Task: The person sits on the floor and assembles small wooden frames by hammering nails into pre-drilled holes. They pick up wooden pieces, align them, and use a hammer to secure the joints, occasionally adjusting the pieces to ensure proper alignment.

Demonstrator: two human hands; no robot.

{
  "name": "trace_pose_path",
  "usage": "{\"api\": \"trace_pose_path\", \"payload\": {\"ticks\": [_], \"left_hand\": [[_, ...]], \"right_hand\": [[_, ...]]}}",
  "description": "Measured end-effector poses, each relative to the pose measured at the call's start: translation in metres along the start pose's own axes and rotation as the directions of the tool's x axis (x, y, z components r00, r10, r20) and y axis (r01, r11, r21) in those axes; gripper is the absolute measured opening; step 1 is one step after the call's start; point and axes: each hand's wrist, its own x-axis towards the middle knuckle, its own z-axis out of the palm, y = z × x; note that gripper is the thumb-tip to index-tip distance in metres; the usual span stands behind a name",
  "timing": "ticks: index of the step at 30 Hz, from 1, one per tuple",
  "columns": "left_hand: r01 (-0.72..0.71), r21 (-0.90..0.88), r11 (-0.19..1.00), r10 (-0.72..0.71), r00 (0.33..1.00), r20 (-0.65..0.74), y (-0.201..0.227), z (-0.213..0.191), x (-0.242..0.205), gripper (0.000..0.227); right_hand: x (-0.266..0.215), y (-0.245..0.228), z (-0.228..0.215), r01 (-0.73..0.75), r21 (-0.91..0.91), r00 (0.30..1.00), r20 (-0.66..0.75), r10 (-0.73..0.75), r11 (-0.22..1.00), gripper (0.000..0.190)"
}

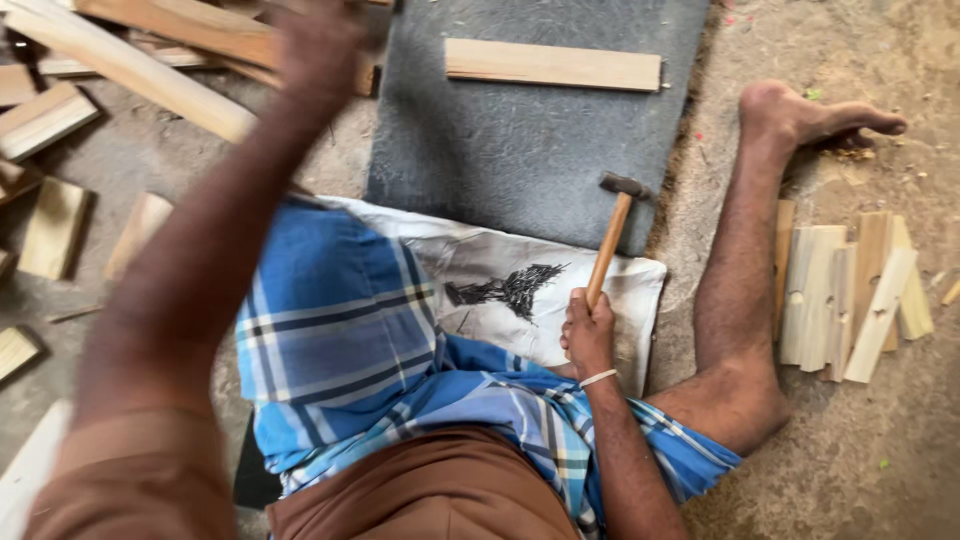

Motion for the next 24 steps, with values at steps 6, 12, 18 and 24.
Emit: {"api": "trace_pose_path", "payload": {"ticks": [6,12,18,24], "left_hand": [[-0.361,-0.121,0.925,0.269,0.844,-0.463,0.142,0.058,0.016,0.059],[0.158,-0.898,0.412,0.076,0.976,0.206,0.162,0.032,-0.041,0.053],[0.314,-0.890,0.331,0.184,0.903,0.387,0.111,-0.001,-0.122,0.052],[-0.453,-0.085,0.888,0.437,0.886,-0.151,0.042,0.024,-0.136,0.034]], "right_hand": [[-0.011,-0.010,-0.005,0.034,0.023,0.999,-0.025,-0.034,0.999,0.023],[-0.004,-0.009,-0.010,0.014,0.164,0.999,-0.047,-0.007,0.986,0.022],[0.007,-0.003,-0.014,0.076,0.129,0.997,-0.033,-0.072,0.989,0.022],[0.006,-0.002,-0.020,0.107,0.060,0.994,-0.034,-0.105,0.992,0.022]]}}
